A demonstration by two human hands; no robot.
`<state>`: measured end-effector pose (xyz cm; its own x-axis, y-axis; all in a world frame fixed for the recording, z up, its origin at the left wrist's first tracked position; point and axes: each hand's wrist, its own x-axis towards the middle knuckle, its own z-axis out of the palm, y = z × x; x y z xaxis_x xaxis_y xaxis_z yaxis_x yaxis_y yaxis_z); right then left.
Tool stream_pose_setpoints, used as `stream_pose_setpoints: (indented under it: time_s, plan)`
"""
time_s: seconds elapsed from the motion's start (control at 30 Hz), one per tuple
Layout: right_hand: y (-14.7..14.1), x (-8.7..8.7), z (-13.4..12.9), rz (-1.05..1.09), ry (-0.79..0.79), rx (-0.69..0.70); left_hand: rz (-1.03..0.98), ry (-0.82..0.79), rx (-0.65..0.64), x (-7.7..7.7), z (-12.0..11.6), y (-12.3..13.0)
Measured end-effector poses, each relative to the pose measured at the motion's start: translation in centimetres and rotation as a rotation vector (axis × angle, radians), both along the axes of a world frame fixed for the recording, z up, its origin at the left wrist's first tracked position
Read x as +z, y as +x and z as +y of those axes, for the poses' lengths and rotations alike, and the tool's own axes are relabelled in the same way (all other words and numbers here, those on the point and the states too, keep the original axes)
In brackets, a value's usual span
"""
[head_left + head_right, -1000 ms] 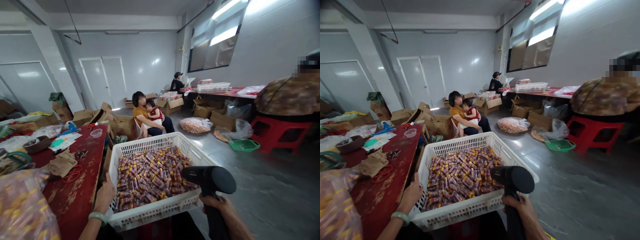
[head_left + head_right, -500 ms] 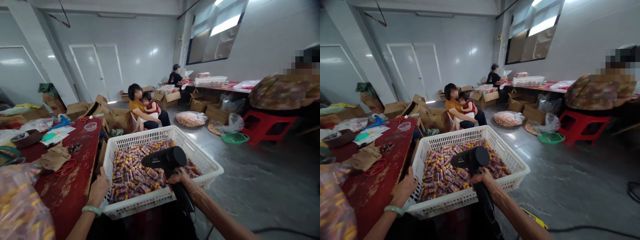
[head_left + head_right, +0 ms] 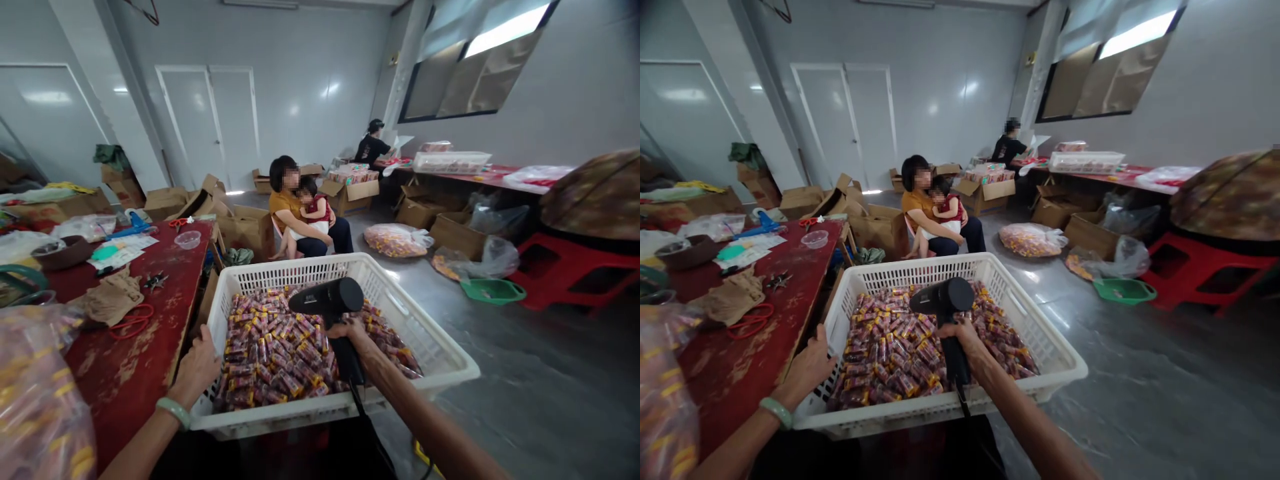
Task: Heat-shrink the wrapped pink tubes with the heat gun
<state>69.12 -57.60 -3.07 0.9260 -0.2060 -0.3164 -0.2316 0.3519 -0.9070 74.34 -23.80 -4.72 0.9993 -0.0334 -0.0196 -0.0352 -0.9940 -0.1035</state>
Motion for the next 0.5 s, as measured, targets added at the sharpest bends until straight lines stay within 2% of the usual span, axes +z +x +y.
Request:
stream_pose_setpoints:
  time_s: [0.13, 0.23, 0.3, 0.37, 0.5]
  plan:
    - [3.6, 0.5, 0.3, 0.004, 0.068, 0.036, 0.044, -0.021, 0.015, 0.7, -0.3, 1.7]
    - [6.3, 1.1, 0.2, -0.011, 0.069, 0.005, -0.004, 0.007, -0.008, 0.7, -0.4, 2.6]
    - [7.3, 1.2, 0.9, -0.014, 0.054, 0.034, -0.009, 0.016, -0.009, 0.5, -0.5, 2.9]
    - [7.2, 1.1, 2.5, 0.003, 0.046, 0.123, 0.005, 0.020, 0.005, 0.4, -0.5, 3.0]
    - [5.1, 0.8, 6.1, 0.010, 0.061, 0.366, -0.001, 0.052, 0.013, 0.0, -0.6, 3.2]
